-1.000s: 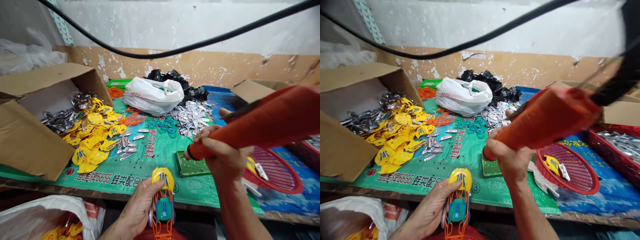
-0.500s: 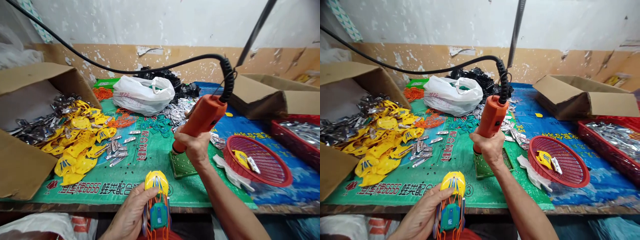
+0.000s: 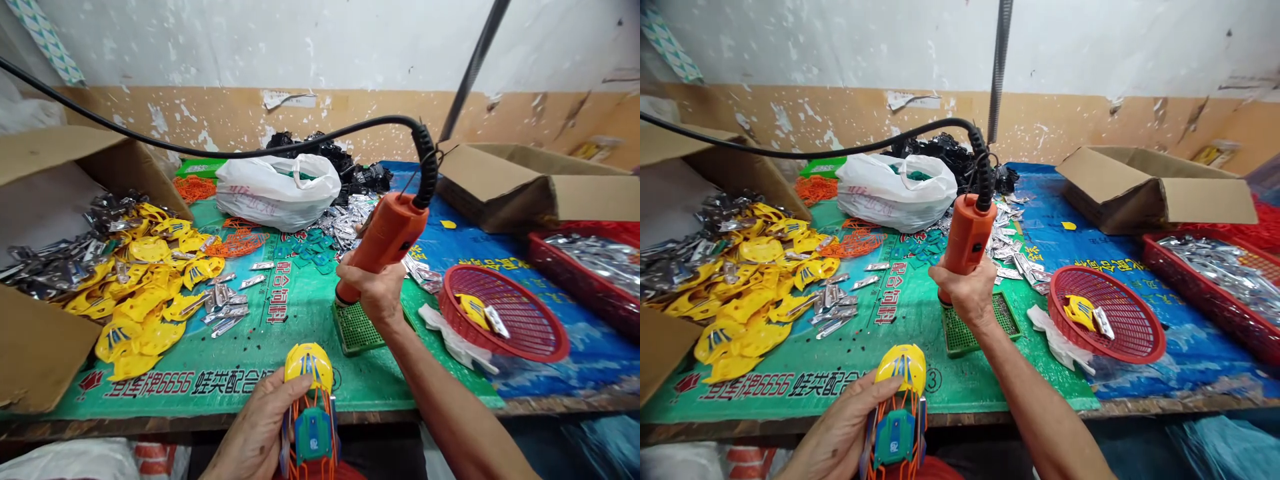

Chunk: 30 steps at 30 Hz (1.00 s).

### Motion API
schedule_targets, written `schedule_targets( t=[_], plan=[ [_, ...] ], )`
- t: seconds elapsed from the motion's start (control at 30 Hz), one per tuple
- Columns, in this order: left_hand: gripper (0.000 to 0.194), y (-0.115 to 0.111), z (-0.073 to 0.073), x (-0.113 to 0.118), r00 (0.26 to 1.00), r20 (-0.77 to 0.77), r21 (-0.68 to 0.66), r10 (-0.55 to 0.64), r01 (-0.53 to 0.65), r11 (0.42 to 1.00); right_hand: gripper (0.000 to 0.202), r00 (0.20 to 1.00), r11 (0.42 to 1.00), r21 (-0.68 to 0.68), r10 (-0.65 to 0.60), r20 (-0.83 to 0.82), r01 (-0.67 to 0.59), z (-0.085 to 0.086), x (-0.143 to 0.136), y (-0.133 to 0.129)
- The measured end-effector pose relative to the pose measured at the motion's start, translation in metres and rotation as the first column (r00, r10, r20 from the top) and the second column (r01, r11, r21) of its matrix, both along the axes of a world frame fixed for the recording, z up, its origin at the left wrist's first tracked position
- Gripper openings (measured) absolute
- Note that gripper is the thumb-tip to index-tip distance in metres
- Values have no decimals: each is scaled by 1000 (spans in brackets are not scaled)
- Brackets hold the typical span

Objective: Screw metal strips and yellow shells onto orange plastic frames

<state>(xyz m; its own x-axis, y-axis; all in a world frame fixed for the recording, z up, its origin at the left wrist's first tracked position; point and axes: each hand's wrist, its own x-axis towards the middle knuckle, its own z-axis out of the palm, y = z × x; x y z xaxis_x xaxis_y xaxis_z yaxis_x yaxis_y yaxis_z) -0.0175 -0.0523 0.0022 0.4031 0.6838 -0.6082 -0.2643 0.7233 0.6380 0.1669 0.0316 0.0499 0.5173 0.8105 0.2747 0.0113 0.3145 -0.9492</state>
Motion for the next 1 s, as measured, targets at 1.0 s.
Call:
schedule_targets(
  t=[1.0],
  plan=[
    [32,7,-2,9,995,-53,5,88,-88,996,27,964,954,243,215,-158,-173,35,-1,-41]
  ],
)
